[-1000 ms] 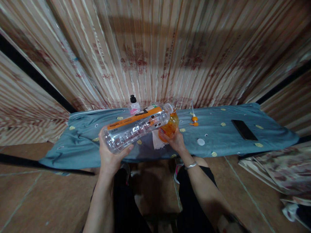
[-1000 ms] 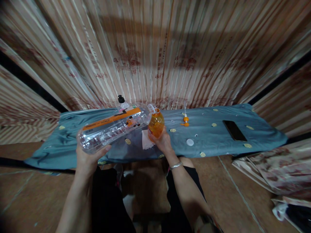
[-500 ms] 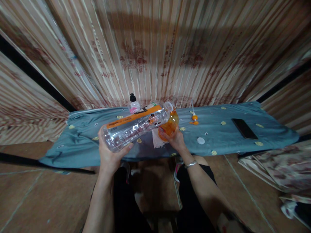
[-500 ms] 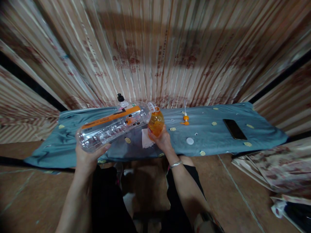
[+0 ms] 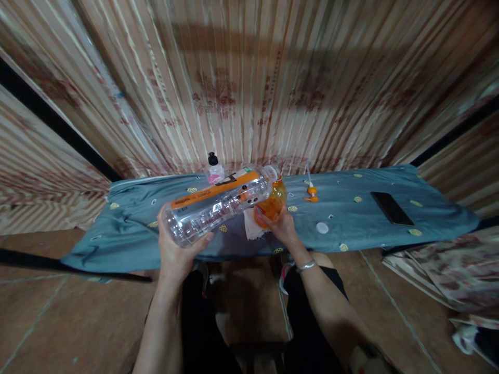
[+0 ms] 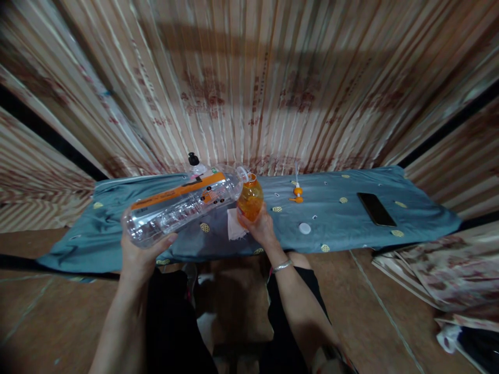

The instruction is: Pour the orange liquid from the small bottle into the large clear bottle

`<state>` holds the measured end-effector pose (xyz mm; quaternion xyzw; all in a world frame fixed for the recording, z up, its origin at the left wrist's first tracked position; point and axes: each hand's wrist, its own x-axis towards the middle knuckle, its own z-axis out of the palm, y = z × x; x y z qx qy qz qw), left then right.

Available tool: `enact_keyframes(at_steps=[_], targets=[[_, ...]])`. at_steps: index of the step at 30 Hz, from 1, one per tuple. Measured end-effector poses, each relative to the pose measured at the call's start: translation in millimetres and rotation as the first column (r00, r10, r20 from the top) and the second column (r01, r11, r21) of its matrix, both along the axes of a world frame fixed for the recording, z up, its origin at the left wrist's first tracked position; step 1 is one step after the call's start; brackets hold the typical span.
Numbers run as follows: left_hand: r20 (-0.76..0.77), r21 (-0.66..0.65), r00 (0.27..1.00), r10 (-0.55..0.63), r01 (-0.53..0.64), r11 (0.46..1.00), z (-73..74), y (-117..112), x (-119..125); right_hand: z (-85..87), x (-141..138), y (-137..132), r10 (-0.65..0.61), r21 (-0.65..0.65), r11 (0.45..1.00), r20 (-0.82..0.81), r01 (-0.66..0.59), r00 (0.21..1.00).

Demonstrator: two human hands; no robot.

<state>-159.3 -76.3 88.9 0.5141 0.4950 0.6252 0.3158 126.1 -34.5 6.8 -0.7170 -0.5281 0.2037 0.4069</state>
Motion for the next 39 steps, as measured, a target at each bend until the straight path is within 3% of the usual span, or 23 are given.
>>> enact_keyframes(at_steps=[15,31,39], targets=[[-0.019,0.071,0.999,0.051,-0.05,0.996,-2.1,-1.4,6.3,6.1,-2.6,-1.8,0.007,0.011,1.0,-0.039,-0.006,0.999],[0.015,0.057,1.0,0.02,-0.021,0.998,-1.1,-1.3,6.0,2.5,0.4,-0.5,0.013,0.014,1.0,-0.022,-0.013,1.0],[0.035,0.006,0.999,-0.017,0.016,1.0,7.7,-1.5,7.2,3.3,-1.1,-1.4,0.007,0.005,1.0,-0.018,-0.006,1.0]])
